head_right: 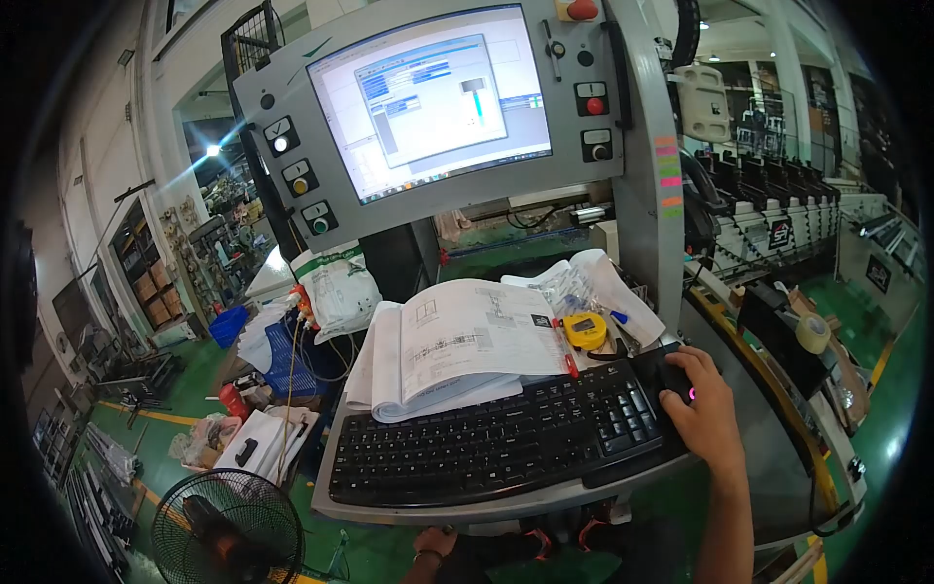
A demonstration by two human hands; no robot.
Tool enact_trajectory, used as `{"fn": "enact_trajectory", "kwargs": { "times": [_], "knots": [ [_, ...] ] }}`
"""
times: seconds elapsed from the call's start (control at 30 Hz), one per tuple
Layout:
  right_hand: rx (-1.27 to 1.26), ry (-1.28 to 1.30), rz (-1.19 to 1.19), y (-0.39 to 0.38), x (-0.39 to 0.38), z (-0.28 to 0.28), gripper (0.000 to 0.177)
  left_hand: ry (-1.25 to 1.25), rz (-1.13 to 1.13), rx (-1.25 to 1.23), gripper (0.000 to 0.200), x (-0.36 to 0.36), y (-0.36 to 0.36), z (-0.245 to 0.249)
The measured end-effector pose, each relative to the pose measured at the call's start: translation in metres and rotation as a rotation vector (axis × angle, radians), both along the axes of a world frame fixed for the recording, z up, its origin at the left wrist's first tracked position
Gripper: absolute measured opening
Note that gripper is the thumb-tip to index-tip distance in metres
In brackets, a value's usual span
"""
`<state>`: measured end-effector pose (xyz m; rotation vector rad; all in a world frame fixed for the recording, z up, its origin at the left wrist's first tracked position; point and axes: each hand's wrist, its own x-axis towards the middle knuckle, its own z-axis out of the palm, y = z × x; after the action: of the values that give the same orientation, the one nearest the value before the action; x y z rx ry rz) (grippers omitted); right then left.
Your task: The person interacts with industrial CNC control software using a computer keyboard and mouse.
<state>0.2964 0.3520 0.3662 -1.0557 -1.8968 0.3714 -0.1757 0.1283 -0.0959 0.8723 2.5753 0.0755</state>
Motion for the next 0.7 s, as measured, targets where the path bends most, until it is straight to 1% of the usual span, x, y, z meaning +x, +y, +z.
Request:
{"fn": "enact_trajectory", "kwargs": {
  "times": [0.07, 0.17, 0.27, 0.3, 0.37, 0.47, 0.57, 0.67, 0.7],
  "knots": [
    [0.042, 0.005, 0.000, 0.003, 0.001, -0.004, 0.050, 0.013, -0.030, 0.006, 0.085, -0.004, 0.001, -0.007],
    [0.053, -0.008, -0.026, 0.004, 0.001, -0.005, 0.050, -0.056, 0.015, -0.052, 0.073, -0.003, 0.003, 0.001],
    [0.046, 0.007, -0.041, 0.005, 0.003, -0.007, 0.051, -0.083, 0.019, -0.078, 0.070, 0.000, 0.003, 0.012],
    [0.034, 0.011, -0.044, 0.004, 0.003, -0.006, 0.051, -0.056, 0.009, -0.064, 0.070, 0.000, 0.004, 0.012],
    [0.011, 0.021, -0.049, 0.003, 0.001, -0.004, 0.051, -0.001, -0.010, -0.035, 0.069, -0.001, 0.003, 0.003],
    [0.012, 0.010, -0.054, 0.002, 0.002, -0.003, 0.051, -0.042, -0.051, -0.020, 0.070, -0.005, 0.001, 0.000],
    [0.026, 0.013, -0.061, 0.003, 0.002, -0.006, 0.051, -0.001, -0.095, -0.015, 0.071, -0.003, -0.002, -0.010],
    [0.042, 0.002, -0.076, 0.005, 0.002, -0.007, 0.050, 0.259, -0.212, 0.073, 0.073, 0.016, -0.017, -0.016],
    [0.029, 0.011, -0.083, 0.005, 0.002, -0.007, 0.050, 0.339, -0.283, 0.063, 0.068, 0.025, -0.024, -0.013]
  ]
}}
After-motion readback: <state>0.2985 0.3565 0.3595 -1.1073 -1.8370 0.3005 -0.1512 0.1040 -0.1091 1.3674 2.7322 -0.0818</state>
